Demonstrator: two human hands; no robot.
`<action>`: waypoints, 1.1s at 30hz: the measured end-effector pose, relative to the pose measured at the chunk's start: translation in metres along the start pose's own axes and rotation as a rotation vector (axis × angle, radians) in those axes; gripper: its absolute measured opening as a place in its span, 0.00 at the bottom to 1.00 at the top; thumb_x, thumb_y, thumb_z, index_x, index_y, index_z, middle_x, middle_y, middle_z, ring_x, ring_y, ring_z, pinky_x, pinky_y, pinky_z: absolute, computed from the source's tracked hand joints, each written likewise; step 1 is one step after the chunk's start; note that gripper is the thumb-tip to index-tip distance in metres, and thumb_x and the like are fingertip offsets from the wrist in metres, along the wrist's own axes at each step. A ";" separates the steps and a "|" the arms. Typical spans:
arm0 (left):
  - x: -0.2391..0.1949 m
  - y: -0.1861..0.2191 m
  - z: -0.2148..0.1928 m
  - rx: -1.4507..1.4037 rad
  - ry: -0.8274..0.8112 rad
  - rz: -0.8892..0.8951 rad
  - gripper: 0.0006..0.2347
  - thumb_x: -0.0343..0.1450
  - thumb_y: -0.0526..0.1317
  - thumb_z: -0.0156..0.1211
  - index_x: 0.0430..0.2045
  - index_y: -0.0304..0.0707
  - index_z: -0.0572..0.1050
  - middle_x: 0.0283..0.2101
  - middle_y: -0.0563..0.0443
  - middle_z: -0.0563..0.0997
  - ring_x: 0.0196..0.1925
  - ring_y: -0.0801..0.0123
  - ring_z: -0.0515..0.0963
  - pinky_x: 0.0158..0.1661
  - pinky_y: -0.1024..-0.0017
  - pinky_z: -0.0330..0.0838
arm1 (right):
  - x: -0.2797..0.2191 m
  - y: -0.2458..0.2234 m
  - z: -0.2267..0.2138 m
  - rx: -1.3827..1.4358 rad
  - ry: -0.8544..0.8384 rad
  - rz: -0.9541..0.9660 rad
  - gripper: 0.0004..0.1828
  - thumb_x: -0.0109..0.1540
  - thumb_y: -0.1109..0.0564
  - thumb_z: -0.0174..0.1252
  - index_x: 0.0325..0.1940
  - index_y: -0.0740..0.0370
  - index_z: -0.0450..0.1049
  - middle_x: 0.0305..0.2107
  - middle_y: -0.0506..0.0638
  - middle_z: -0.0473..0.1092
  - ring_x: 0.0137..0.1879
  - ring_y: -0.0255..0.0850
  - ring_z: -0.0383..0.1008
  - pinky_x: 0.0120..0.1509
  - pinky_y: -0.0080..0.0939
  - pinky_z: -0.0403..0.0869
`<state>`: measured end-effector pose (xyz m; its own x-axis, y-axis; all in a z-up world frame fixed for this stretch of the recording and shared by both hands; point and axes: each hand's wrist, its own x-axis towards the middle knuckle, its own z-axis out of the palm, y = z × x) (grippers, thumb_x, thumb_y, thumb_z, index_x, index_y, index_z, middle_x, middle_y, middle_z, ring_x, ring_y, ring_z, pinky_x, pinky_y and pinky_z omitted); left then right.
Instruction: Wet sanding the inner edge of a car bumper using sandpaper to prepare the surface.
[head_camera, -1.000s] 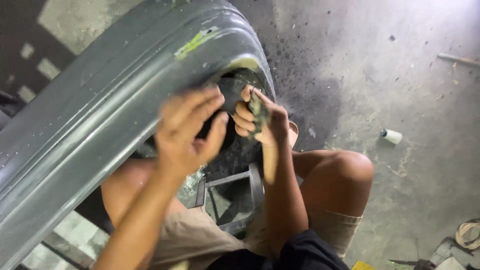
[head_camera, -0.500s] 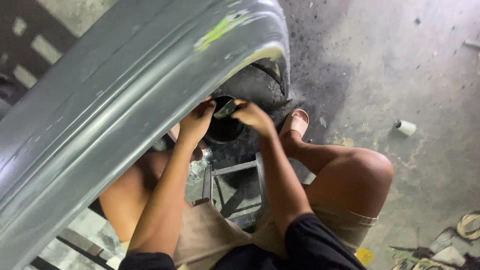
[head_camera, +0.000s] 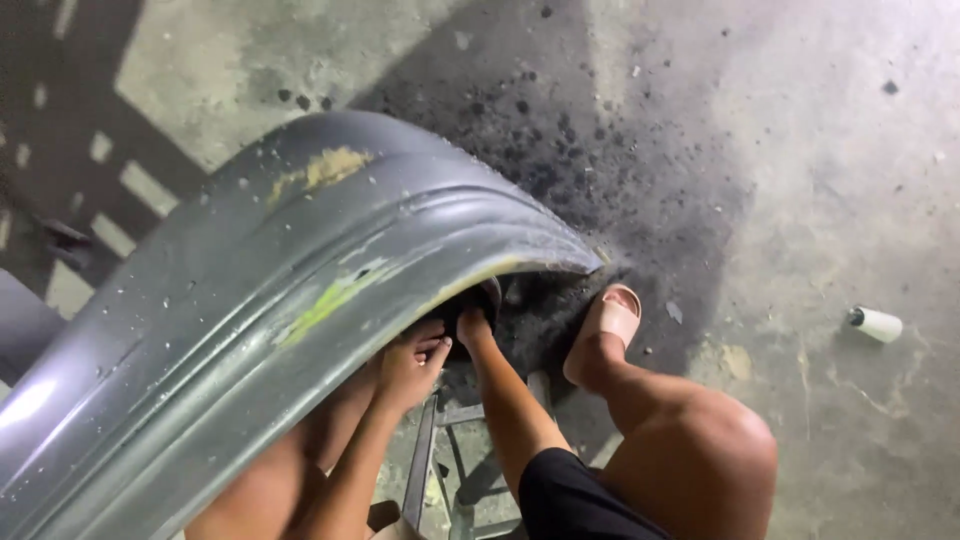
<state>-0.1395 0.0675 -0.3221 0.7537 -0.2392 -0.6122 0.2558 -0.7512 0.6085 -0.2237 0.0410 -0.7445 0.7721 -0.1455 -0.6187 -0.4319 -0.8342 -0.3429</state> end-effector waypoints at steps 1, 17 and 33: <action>0.001 0.006 -0.001 0.055 -0.022 -0.046 0.18 0.70 0.52 0.66 0.50 0.47 0.81 0.48 0.49 0.87 0.50 0.58 0.85 0.49 0.59 0.82 | 0.002 0.004 -0.011 0.166 -0.155 0.075 0.18 0.61 0.60 0.46 0.50 0.68 0.77 0.41 0.63 0.77 0.53 0.55 0.79 0.54 0.52 0.79; -0.045 0.096 -0.042 -0.244 0.162 0.333 0.10 0.72 0.40 0.67 0.45 0.41 0.83 0.43 0.41 0.86 0.44 0.54 0.86 0.41 0.62 0.83 | -0.026 0.040 -0.168 1.246 0.197 -0.121 0.12 0.62 0.62 0.55 0.28 0.75 0.73 0.24 0.61 0.69 0.34 0.46 0.73 0.45 0.48 0.74; -0.094 0.164 -0.097 -0.287 -0.033 0.759 0.18 0.76 0.49 0.53 0.56 0.41 0.75 0.56 0.50 0.83 0.56 0.66 0.83 0.55 0.72 0.72 | -0.340 -0.140 -0.703 0.469 0.746 -0.457 0.20 0.56 0.65 0.43 0.46 0.65 0.78 0.27 0.55 0.77 0.24 0.39 0.69 0.27 0.43 0.67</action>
<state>-0.1095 0.0264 -0.1160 0.7672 -0.6414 0.0073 -0.1691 -0.1912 0.9669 -0.0977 -0.1671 0.0104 0.9364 -0.2945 0.1909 -0.0362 -0.6220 -0.7822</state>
